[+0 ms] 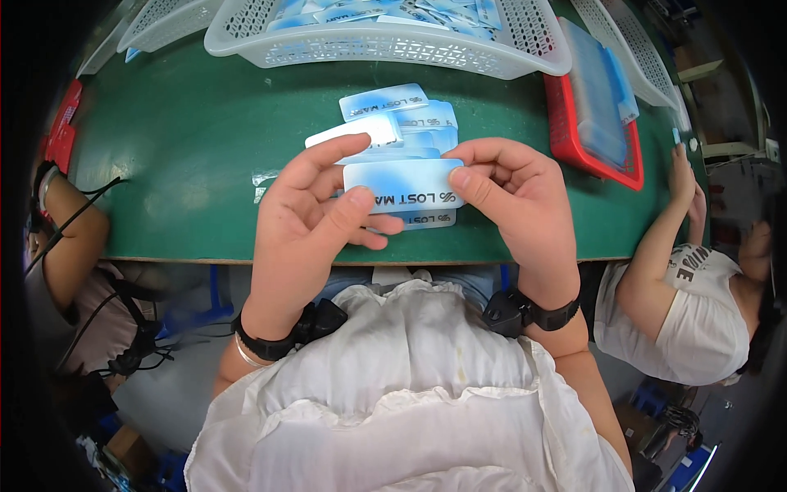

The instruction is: Sorting and stacking small blue electronic component cases (Lost Mary brand) on a workbench.

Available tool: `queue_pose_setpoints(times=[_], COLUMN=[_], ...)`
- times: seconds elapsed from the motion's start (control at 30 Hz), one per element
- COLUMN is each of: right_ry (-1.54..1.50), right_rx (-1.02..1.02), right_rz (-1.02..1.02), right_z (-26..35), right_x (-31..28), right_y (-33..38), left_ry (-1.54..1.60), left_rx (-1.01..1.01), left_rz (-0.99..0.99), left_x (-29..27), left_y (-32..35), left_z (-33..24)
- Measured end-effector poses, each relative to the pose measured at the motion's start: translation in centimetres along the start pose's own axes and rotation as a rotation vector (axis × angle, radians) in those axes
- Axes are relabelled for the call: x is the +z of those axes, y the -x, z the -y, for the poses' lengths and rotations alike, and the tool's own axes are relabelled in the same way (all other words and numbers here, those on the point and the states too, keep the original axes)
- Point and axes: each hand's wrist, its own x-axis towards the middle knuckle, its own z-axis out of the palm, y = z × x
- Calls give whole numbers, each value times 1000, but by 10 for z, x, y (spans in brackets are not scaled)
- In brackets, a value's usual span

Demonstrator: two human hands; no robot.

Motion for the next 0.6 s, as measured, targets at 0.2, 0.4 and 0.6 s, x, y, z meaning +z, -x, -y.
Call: queue_pose_setpoints(times=[0.2,0.4,0.6], right_ry=[-127,-145,-137], right_rx=[61,55,68], right_rz=[-20,-1,0], right_z=[-8,-10,-10], right_x=[-2,-5,-6], right_y=[6,7,8], left_ry=[-151,-194,-205], left_rx=[39,51,64], left_rz=[-45,-64,-61], left_x=[-5,-3,-3], left_y=[7,9,9], left_z=[12,15,16])
